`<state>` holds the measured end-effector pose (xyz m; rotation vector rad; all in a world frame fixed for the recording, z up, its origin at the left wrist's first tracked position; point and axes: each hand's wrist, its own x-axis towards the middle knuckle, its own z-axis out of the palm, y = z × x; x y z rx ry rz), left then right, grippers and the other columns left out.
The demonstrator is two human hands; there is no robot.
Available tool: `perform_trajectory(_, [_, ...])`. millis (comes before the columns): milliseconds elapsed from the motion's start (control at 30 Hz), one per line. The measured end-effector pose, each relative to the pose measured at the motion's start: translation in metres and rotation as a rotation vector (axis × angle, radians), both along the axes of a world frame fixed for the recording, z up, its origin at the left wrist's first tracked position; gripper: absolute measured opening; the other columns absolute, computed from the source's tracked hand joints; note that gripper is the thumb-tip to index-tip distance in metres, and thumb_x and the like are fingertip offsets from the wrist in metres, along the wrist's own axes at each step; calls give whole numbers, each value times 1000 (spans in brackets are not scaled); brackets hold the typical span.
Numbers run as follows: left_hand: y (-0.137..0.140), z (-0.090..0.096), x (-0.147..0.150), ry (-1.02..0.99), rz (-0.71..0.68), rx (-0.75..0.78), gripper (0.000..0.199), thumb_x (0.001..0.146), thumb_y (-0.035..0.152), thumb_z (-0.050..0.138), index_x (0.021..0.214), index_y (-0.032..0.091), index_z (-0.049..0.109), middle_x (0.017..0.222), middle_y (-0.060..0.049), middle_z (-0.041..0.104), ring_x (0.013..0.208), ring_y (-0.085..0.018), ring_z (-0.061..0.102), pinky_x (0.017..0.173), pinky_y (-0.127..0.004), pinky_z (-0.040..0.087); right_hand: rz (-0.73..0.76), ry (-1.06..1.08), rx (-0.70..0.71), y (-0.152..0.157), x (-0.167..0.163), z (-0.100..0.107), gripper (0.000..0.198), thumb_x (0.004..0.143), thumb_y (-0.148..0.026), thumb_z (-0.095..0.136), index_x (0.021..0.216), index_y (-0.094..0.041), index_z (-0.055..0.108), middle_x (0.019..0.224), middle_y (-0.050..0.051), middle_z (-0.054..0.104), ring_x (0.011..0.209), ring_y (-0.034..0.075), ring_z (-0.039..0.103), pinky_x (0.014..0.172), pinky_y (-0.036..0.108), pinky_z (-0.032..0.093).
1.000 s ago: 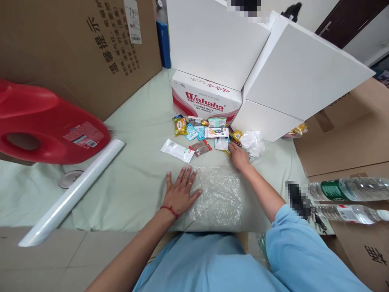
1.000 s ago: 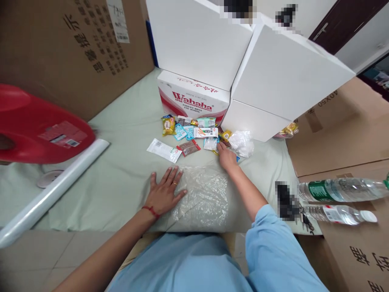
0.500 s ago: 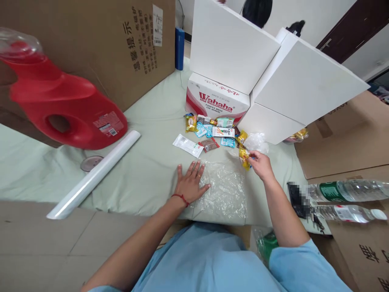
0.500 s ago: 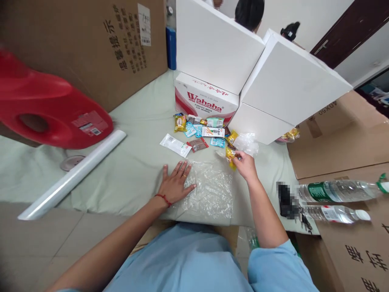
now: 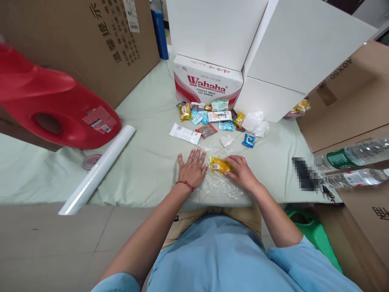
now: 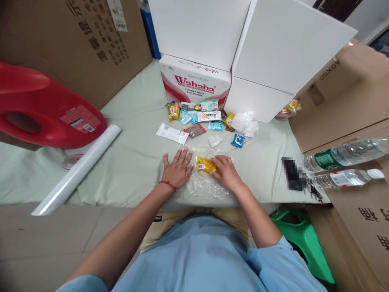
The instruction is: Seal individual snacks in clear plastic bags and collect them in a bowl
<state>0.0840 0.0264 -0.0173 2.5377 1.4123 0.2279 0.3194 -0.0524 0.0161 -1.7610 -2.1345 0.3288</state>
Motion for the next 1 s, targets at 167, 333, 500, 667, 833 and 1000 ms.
perform_trajectory(167, [0,-4,-1,-44,-10,20,61,104,46,27,161,28,31,170,-9,23,158,-33,22,119,-76,-2,50,7,-1,-3,5,-2,62,93,-41,68,151,-26,51,145,14,55,135,32,43,113,54,40])
perform_trajectory(333, [0,-6,-1,-43,-14,10,61,104,47,28,161,27,31,170,-9,23,157,-34,22,118,-77,-4,60,3,-17,6,-6,-2,44,99,-28,58,143,-27,59,134,12,63,129,29,48,110,51,42])
perform_trajectory(500, [2,-1,-3,-33,-24,2,59,104,46,29,160,29,33,171,-9,20,157,-33,24,120,-76,1,87,-4,-51,7,-9,-5,46,97,-25,61,143,-26,59,138,11,62,133,29,47,113,51,39])
perform_trajectory(667, [-3,6,-21,-112,-4,12,60,103,43,38,160,24,35,173,-15,8,158,-30,23,123,-63,22,90,60,-21,-17,8,8,52,100,-32,59,151,-27,50,154,15,47,141,30,44,114,56,41])
perform_trajectory(833, [-18,4,-56,-198,-102,174,51,97,25,46,147,31,56,168,-7,31,160,-28,17,127,-60,13,178,109,-28,-68,20,12,70,91,-50,71,154,-31,45,152,15,50,140,33,45,114,57,43])
perform_trajectory(1000, [-20,5,-83,-199,-441,29,72,74,8,45,138,35,63,148,1,61,155,-26,32,128,-61,5,96,113,14,-93,15,-11,37,99,-33,62,135,-30,64,141,14,60,134,31,52,109,59,48])
